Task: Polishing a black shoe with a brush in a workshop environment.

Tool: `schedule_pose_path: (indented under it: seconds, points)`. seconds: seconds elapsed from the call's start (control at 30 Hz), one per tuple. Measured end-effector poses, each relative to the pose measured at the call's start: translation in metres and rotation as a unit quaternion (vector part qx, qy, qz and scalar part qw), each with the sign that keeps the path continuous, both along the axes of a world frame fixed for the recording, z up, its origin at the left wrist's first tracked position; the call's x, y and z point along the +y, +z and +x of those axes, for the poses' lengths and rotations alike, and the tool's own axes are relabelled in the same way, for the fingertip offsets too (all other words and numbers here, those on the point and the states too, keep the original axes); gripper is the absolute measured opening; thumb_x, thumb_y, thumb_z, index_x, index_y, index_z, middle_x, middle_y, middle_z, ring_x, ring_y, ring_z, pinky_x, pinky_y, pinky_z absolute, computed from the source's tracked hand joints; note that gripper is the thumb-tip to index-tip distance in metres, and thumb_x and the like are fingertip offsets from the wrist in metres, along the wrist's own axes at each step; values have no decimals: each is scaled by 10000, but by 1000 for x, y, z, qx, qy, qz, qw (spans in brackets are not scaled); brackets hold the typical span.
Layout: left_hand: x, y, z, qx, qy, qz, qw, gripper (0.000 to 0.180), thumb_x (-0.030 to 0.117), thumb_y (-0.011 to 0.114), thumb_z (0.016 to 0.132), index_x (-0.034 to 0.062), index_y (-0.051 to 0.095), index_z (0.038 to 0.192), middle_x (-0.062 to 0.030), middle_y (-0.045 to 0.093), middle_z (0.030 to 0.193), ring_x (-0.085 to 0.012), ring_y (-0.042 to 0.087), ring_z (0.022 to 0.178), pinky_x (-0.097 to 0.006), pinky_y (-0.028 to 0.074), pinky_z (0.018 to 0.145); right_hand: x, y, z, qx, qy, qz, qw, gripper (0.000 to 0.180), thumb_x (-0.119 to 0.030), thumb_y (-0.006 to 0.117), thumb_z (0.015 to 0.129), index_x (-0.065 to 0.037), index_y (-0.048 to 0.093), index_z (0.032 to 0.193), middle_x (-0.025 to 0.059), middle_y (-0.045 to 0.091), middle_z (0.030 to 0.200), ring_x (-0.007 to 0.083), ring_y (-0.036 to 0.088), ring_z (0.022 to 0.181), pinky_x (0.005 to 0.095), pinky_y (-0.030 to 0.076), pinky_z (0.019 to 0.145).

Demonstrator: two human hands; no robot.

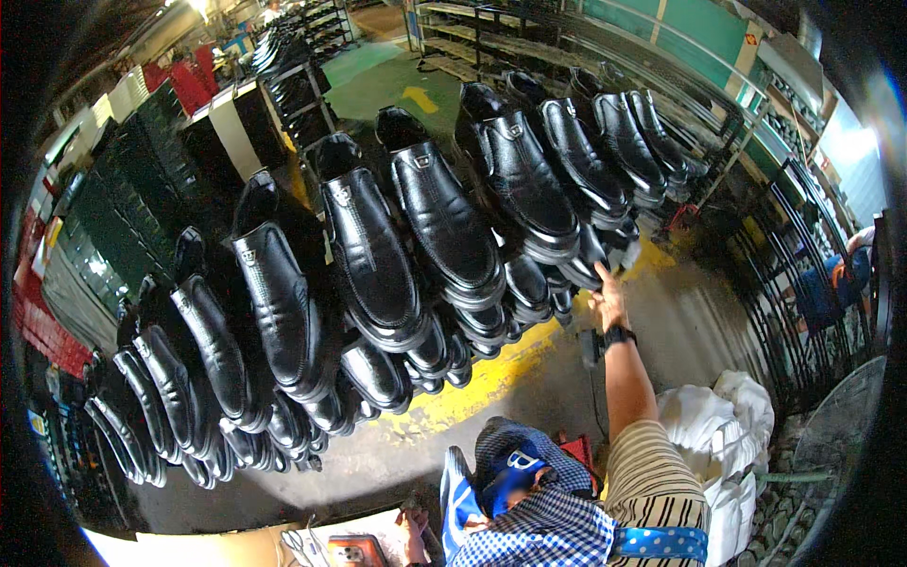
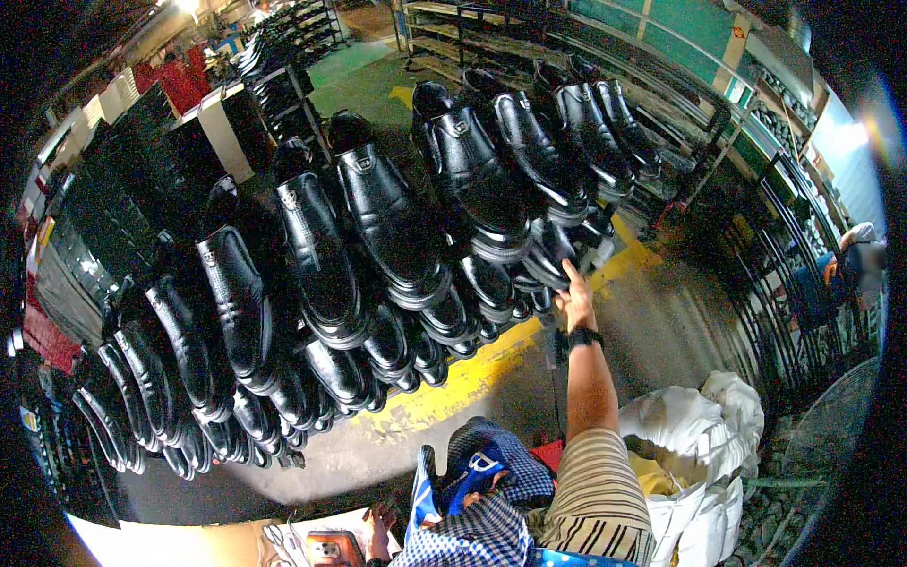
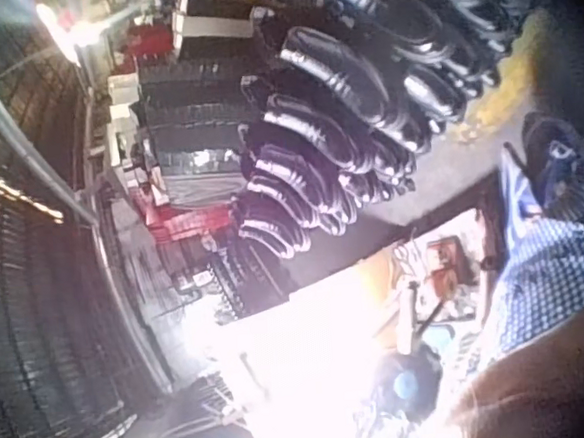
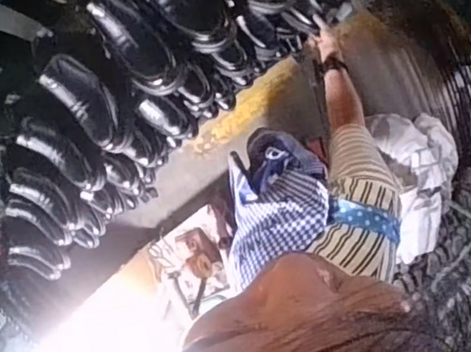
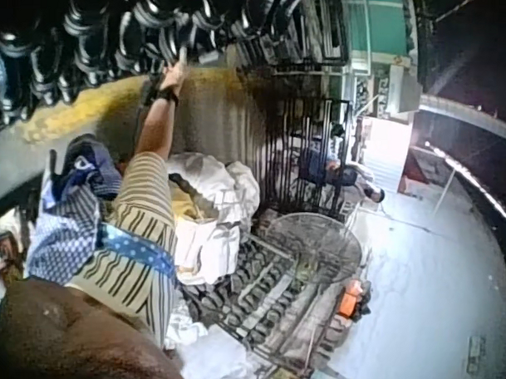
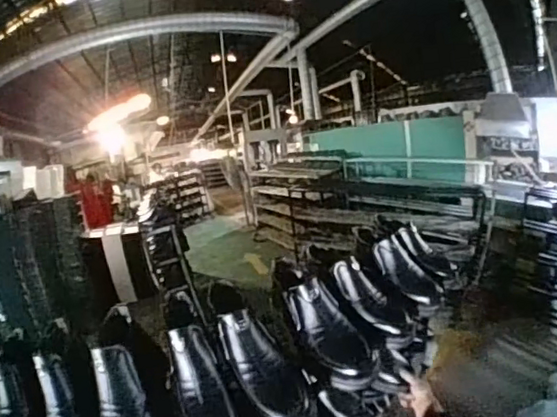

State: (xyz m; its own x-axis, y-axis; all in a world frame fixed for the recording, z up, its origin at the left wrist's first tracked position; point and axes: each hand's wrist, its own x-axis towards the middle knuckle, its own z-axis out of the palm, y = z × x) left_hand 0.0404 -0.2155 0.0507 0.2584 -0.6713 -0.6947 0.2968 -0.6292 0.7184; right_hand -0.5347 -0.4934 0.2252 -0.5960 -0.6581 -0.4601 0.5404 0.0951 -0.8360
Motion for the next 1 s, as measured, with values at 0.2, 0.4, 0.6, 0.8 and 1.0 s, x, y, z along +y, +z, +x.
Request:
schedule_pose_path:
  seconds: [0.2,0.4,0.6,0.8,1.0]
  points:
    - [-10,6,-9,26,-40,-34,998,262,337,491,872,82,521,921,-79,611,858,-213,623,763,-318,520,631,142,-81,1,-36,-103,-7,994,352,-390,628,776,-111,551,976,25,568,905,114,468,566,206,318,394]
    - [-15,42,-18,45,-76,-52,995,265,340,489,875,83,518,935,-67,595,847,-207,614,792,-320,507,644,244,-44,44,-153,-71,77,983,489,-221,684,740,-139,461,1167,33,494,1040,179,523,839,286,482,687]
    - [-59,105,-57,124,-97,-81,984,382,280,476,902,28,486,1189,-128,595,1072,-248,615,887,-363,502,787,257,-34,96,-118,165,104,974,352,-370,619,774,-136,517,1017,38,547,850,159,541,621,273,471,533]
    - [-55,148,-80,225,-190,-211,932,419,167,513,891,40,377,1267,-96,487,1213,-212,506,1072,-357,440,887,228,12,196,-114,299,227,920,302,-386,590,783,-129,541,934,47,571,905,167,518,672,246,367,492]
    - [-23,153,-61,143,99,-168,970,311,326,438,914,47,504,1035,-19,515,813,-112,535,717,-271,492,660,221,36,272,-117,454,235,851,270,-335,595,800,-100,532,918,-9,500,779,94,451,637,192,333,528]
